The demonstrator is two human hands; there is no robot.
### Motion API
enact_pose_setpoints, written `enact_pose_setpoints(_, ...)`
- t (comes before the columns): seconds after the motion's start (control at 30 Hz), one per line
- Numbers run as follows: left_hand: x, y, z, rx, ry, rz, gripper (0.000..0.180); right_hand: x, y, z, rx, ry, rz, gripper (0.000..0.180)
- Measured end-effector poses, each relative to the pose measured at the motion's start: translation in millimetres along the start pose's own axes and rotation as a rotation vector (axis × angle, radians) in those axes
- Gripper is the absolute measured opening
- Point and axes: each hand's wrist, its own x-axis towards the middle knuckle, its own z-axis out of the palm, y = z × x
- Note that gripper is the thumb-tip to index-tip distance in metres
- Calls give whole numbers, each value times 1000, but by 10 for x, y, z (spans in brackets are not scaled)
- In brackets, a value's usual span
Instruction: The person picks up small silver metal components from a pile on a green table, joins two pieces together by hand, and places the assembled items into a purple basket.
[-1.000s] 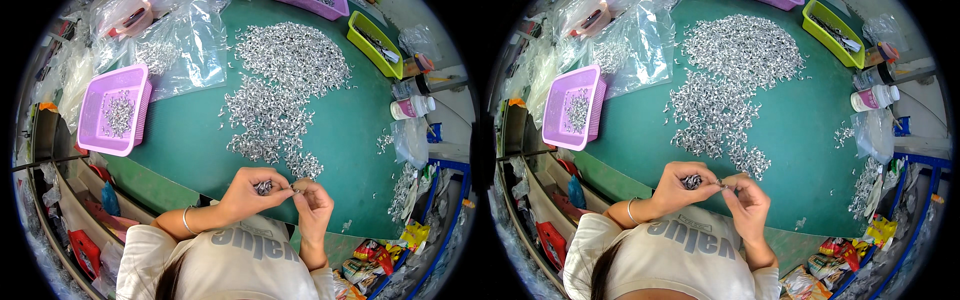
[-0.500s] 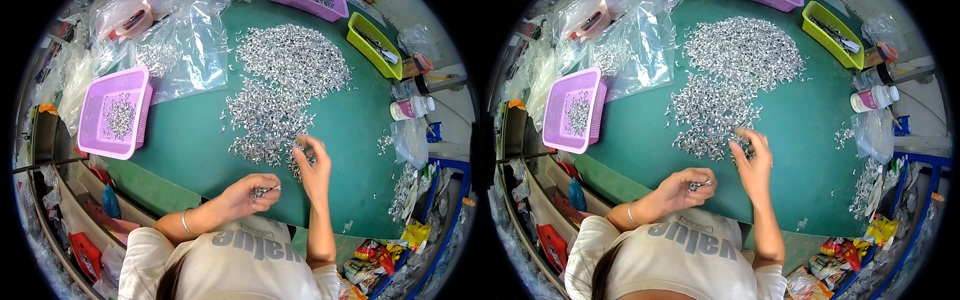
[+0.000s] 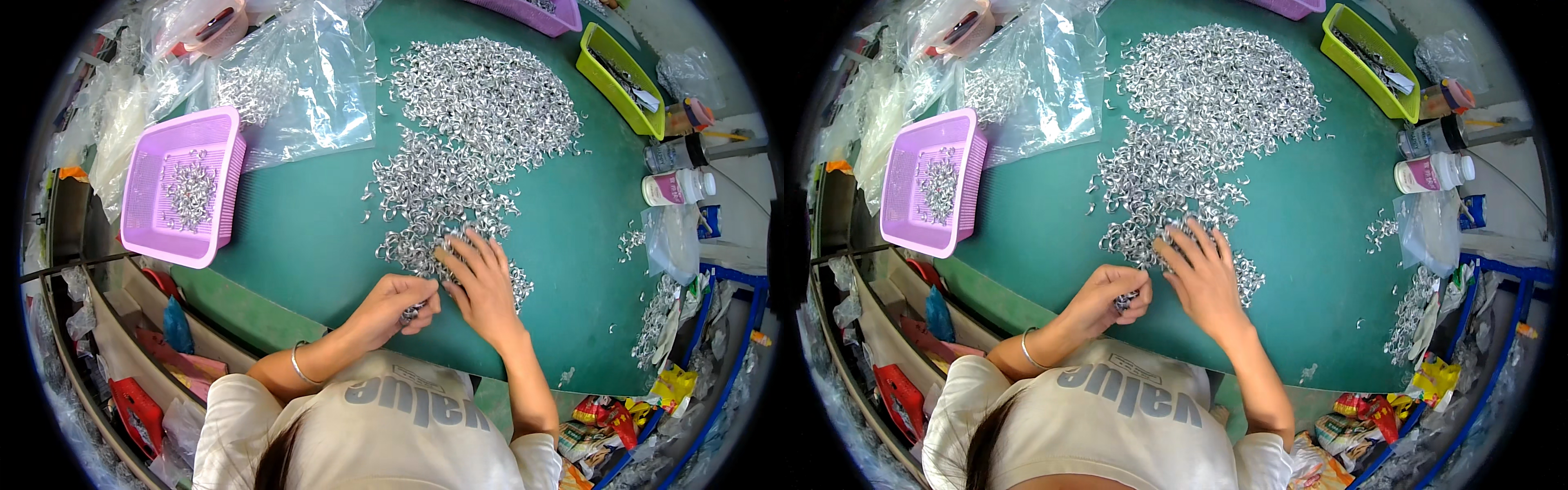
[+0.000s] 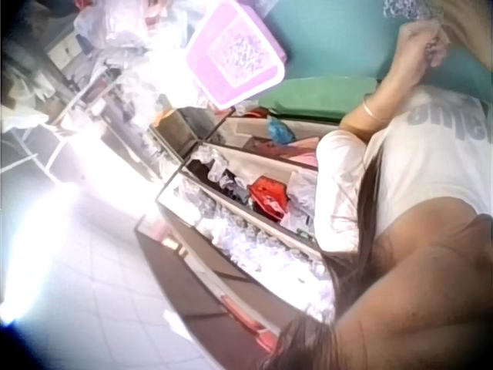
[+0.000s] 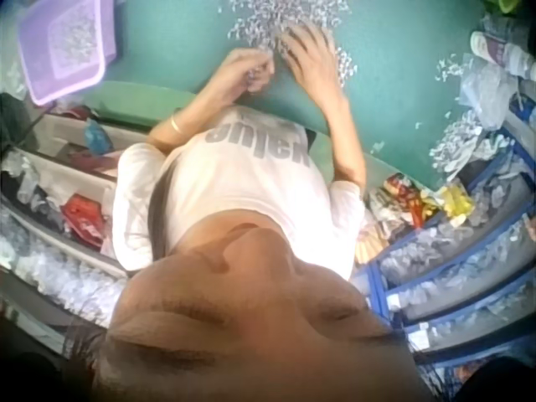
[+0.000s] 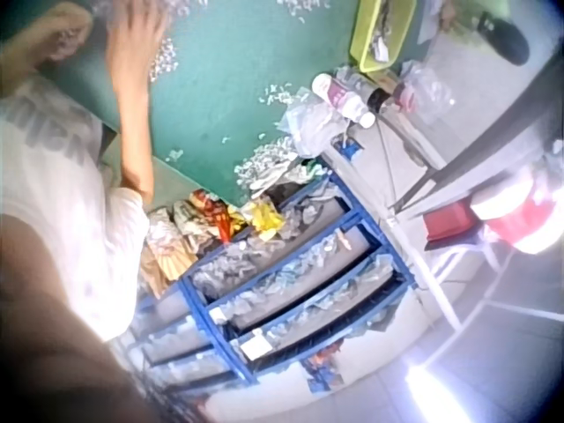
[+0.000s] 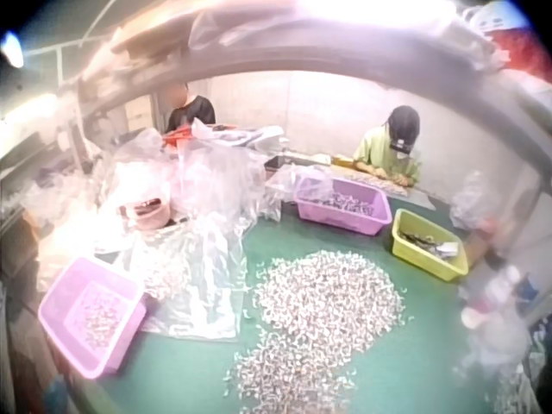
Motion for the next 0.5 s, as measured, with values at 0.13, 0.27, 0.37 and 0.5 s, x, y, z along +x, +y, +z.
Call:
enact_pose_setpoints(0.13, 25, 32, -17, -3, 75, -58, 29, -138, 97, -53, 135, 84, 16, 31)
enact_pose_setpoints(0.27, 36, 32, 23, 33, 81, -51, 28, 295, 144, -62, 72, 285, 235, 46)
enact_pose_setpoints(0.37, 29, 45, 75, 59, 40, -57, 28, 478, 140, 118, -147, 193, 223, 61)
enact_pose_setpoints(0.5, -50, 116, 19, 61, 93, 54, 28, 357, -71, 134, -96, 36, 60, 59)
